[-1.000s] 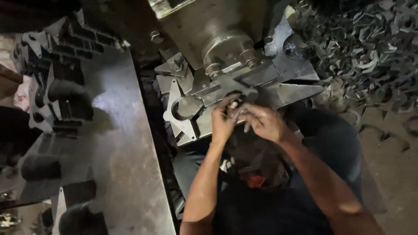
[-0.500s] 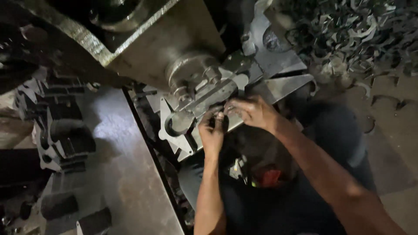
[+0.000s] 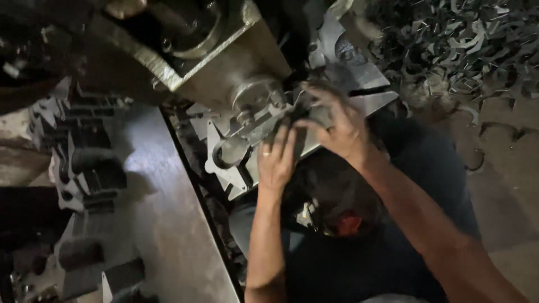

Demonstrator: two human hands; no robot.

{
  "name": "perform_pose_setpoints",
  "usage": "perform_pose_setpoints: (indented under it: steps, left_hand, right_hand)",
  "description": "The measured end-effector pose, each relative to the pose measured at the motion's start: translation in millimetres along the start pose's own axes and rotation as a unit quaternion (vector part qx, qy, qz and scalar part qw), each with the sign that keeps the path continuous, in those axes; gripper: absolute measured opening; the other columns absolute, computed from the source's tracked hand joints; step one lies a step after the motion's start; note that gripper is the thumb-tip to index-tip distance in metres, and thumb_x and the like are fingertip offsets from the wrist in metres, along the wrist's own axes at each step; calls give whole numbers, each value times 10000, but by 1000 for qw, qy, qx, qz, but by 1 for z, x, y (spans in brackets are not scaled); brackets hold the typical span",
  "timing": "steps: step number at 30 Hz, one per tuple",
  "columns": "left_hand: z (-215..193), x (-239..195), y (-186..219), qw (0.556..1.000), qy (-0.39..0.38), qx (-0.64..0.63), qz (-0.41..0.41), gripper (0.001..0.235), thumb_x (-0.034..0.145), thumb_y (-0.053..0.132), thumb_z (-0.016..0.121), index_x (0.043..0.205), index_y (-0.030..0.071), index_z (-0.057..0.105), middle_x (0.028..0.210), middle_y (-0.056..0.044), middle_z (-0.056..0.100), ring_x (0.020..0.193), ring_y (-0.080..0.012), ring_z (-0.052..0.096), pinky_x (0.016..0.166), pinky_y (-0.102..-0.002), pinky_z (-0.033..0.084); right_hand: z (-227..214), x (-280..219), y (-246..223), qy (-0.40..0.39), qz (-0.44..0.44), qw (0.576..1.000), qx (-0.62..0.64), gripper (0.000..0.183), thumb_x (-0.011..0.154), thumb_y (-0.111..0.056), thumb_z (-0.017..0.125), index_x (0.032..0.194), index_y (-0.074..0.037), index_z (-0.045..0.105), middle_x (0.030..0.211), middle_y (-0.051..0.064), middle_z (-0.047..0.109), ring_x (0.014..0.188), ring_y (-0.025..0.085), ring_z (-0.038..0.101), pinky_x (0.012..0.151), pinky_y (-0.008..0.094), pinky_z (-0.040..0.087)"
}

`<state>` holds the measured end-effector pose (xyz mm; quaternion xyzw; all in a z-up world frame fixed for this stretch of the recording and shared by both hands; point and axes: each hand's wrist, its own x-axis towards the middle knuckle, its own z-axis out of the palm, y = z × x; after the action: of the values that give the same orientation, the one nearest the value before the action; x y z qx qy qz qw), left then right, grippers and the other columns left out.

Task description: Stamping and forming metal plates using an industrial press machine.

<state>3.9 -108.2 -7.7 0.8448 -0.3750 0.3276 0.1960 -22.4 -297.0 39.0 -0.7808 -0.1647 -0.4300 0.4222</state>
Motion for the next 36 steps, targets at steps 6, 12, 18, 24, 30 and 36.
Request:
perform_pose_setpoints:
  steps: [6,12,18,24,30,36]
  left_hand:
    - [9,41,-11,982,-20,162,95,413,937,155,649,1342,79,677,1281,-76,655,1029,-241,592,878,-376,494]
    - [-23,15,0,979,2,-21,-205,401,910,230,821,1228,41,666,1108,-166,619,997,-377,618,914,-473,521]
    - [2,-33,-16,928,91,-159,-324,625,756,167,854,1260,-42,550,1138,-257,601,1025,-462,613,870,-505,509]
    - [21,-40,-23,932,71,-186,-304,268,967,-18,649,1213,8,546,1081,-221,593,986,-444,619,842,-486,518]
    - [16,-22,-22,931,84,-187,-301,260,946,-53,612,1187,22,550,1075,-233,584,956,-472,606,793,-499,508]
    - [19,-26,-26,931,69,-194,-302,288,913,-73,601,1177,19,531,1066,-252,570,961,-501,585,779,-523,482]
  right_hand:
    - [16,-60,25,-40,134,985,-97,257,987,-117,798,1201,-69,664,1107,138,714,973,335,735,815,414,599]
    - [16,-48,1,-89,81,991,-67,362,953,-103,751,1274,-16,608,1194,228,611,1048,398,656,851,461,574]
    - [32,-62,19,-92,77,986,-112,336,962,-38,717,1290,-39,643,1236,194,607,1096,432,641,887,490,552]
    - [46,-55,39,-49,123,991,15,322,1050,36,553,1344,-33,663,1257,167,585,1109,313,670,923,401,635]
    - [52,-51,50,-45,139,989,16,290,1063,9,551,1297,-24,719,1190,147,579,1037,243,692,892,348,655]
    - [54,-58,63,-35,132,991,-6,261,1043,-17,611,1272,-51,731,1174,144,607,1026,249,690,890,360,646]
